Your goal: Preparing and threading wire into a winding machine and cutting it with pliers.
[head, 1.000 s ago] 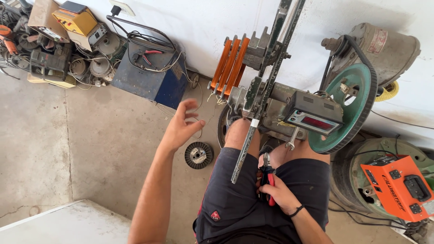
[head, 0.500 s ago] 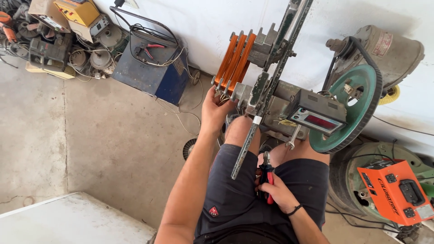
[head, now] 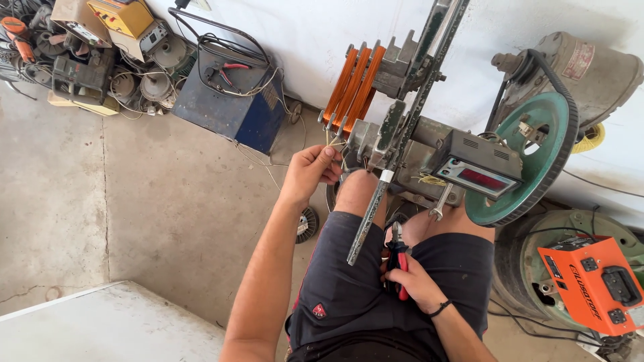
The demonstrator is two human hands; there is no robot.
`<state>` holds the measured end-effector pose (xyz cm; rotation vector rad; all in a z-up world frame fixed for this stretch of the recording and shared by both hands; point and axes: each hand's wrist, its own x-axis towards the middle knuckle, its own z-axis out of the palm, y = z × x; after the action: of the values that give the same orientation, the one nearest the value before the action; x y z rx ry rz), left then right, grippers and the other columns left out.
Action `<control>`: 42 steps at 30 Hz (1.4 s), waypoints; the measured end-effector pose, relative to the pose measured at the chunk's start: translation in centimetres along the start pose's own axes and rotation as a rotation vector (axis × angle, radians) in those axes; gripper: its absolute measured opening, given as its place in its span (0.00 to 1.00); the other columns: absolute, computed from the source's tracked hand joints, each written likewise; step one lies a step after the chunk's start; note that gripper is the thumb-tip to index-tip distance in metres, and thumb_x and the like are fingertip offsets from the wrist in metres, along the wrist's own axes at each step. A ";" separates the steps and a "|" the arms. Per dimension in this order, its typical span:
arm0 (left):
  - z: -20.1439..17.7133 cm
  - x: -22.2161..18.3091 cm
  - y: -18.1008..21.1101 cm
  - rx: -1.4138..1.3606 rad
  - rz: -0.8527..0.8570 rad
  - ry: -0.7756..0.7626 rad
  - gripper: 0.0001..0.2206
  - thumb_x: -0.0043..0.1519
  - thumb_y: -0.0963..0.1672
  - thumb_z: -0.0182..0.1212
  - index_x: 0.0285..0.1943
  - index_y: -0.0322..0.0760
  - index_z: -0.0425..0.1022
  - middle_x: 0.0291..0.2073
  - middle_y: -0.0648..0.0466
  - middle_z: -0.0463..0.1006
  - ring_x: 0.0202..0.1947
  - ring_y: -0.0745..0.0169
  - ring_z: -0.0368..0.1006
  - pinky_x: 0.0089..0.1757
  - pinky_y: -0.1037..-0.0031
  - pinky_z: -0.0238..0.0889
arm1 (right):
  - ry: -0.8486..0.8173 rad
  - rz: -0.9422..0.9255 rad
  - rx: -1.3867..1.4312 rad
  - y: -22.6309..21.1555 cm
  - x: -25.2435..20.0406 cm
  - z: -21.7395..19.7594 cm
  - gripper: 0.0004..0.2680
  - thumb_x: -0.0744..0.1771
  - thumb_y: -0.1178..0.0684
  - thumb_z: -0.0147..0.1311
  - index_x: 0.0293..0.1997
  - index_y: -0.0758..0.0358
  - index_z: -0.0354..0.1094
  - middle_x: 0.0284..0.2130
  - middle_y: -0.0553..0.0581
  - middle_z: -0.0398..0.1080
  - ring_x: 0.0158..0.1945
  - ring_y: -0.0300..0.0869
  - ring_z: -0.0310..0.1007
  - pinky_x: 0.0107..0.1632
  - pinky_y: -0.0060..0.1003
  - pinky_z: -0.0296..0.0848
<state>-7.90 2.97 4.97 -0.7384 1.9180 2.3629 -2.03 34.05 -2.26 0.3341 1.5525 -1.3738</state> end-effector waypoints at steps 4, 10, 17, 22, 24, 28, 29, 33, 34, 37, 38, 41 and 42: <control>-0.3 0.0 0.1 0.051 0.000 -0.056 0.09 0.66 0.48 0.60 0.41 0.39 0.74 0.31 0.54 0.81 0.29 0.68 0.75 0.36 0.76 0.74 | -0.009 -0.014 0.005 0.3 0.3 0.0 0.18 0.61 0.65 0.52 0.57 0.68 0.68 0.38 0.61 0.73 0.39 0.49 0.75 0.47 0.41 0.73; 1.8 -1.3 3.9 0.442 -0.086 -0.052 0.22 0.52 0.54 0.70 0.47 0.44 0.68 0.41 0.59 0.80 0.37 0.68 0.71 0.41 0.72 0.62 | -0.015 -0.004 -0.047 0.1 0.3 0.4 0.18 0.61 0.65 0.51 0.58 0.68 0.68 0.38 0.61 0.73 0.40 0.49 0.75 0.48 0.41 0.73; 2.0 0.6 -0.6 0.192 0.023 -0.223 0.14 0.68 0.47 0.55 0.32 0.36 0.78 0.30 0.52 0.85 0.29 0.67 0.79 0.37 0.76 0.73 | -0.010 -0.004 -0.042 0.1 0.5 0.3 0.17 0.61 0.65 0.51 0.57 0.67 0.68 0.38 0.61 0.73 0.40 0.49 0.74 0.48 0.41 0.72; -0.3 0.2 -1.5 -0.093 0.096 -0.320 0.15 0.71 0.45 0.49 0.35 0.33 0.75 0.31 0.45 0.84 0.29 0.59 0.80 0.36 0.75 0.76 | 0.003 0.021 -0.027 -0.1 0.5 0.4 0.18 0.62 0.65 0.51 0.58 0.67 0.67 0.39 0.62 0.73 0.40 0.50 0.75 0.48 0.42 0.73; -1.3 -0.5 -1.5 -0.191 0.204 -0.229 0.14 0.71 0.46 0.50 0.35 0.34 0.75 0.29 0.47 0.82 0.27 0.60 0.77 0.33 0.75 0.74 | 0.002 0.034 -0.027 0.1 0.6 0.3 0.18 0.62 0.65 0.51 0.60 0.68 0.67 0.39 0.62 0.72 0.41 0.50 0.75 0.49 0.42 0.73; -2.5 -0.3 -0.7 -0.153 0.224 -0.017 0.12 0.70 0.45 0.52 0.34 0.37 0.74 0.31 0.48 0.82 0.23 0.65 0.74 0.30 0.78 0.71 | -0.014 0.025 -0.059 -0.3 0.6 0.7 0.17 0.62 0.65 0.51 0.57 0.67 0.68 0.37 0.60 0.72 0.39 0.48 0.74 0.48 0.41 0.73; -2.7 -0.2 -0.7 -0.137 0.240 0.102 0.09 0.70 0.44 0.53 0.36 0.39 0.73 0.32 0.50 0.83 0.24 0.66 0.74 0.30 0.78 0.69 | -0.005 0.032 -0.066 -0.2 0.7 0.7 0.17 0.62 0.64 0.52 0.58 0.67 0.67 0.38 0.61 0.72 0.40 0.49 0.75 0.48 0.41 0.73; -2.8 -0.9 -0.6 0.119 0.346 0.166 0.35 0.56 0.52 0.68 0.70 0.44 0.57 0.67 0.47 0.67 0.59 0.54 0.73 0.51 0.66 0.69 | -0.003 0.032 -0.048 0.0 0.9 0.7 0.17 0.62 0.65 0.52 0.57 0.67 0.68 0.37 0.61 0.72 0.39 0.49 0.74 0.47 0.41 0.73; -2.0 -1.1 -0.2 0.120 0.345 0.166 0.35 0.56 0.52 0.68 0.70 0.44 0.57 0.67 0.47 0.67 0.59 0.54 0.73 0.51 0.66 0.69 | -0.004 0.033 -0.048 -0.2 0.8 0.8 0.17 0.62 0.65 0.52 0.57 0.67 0.68 0.37 0.61 0.72 0.39 0.49 0.74 0.47 0.41 0.73; 0.0 -1.4 0.6 0.271 0.425 0.032 0.55 0.51 0.57 0.71 0.80 0.37 0.36 0.75 0.37 0.55 0.68 0.40 0.65 0.59 0.54 0.67 | 0.006 0.041 -0.087 -0.6 0.4 1.3 0.12 0.62 0.65 0.52 0.50 0.68 0.69 0.37 0.60 0.72 0.39 0.48 0.73 0.46 0.41 0.73; 0.6 -1.1 0.5 0.270 0.365 0.044 0.56 0.49 0.60 0.68 0.81 0.42 0.35 0.72 0.37 0.59 0.64 0.40 0.68 0.56 0.55 0.69 | -0.008 0.029 -0.082 -0.7 0.4 1.3 0.12 0.62 0.65 0.52 0.50 0.68 0.69 0.37 0.60 0.72 0.40 0.48 0.73 0.47 0.41 0.74; 1.9 0.2 0.2 0.064 0.212 0.122 0.45 0.54 0.57 0.62 0.78 0.42 0.46 0.61 0.44 0.67 0.53 0.51 0.72 0.49 0.62 0.71 | -0.017 0.016 -0.054 -0.6 0.3 1.0 0.15 0.62 0.65 0.51 0.54 0.68 0.68 0.37 0.61 0.72 0.39 0.48 0.73 0.48 0.42 0.74; 2.2 0.7 0.1 -0.136 0.116 0.185 0.32 0.62 0.51 0.57 0.75 0.37 0.58 0.53 0.51 0.72 0.45 0.62 0.73 0.46 0.68 0.72 | -0.014 0.017 -0.026 -0.5 0.3 1.0 0.16 0.62 0.65 0.51 0.56 0.68 0.67 0.36 0.62 0.72 0.39 0.49 0.73 0.48 0.42 0.73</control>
<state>-9.30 4.74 5.12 -0.9078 1.9312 2.6006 -2.02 32.94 -2.07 0.3209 1.5512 -1.3390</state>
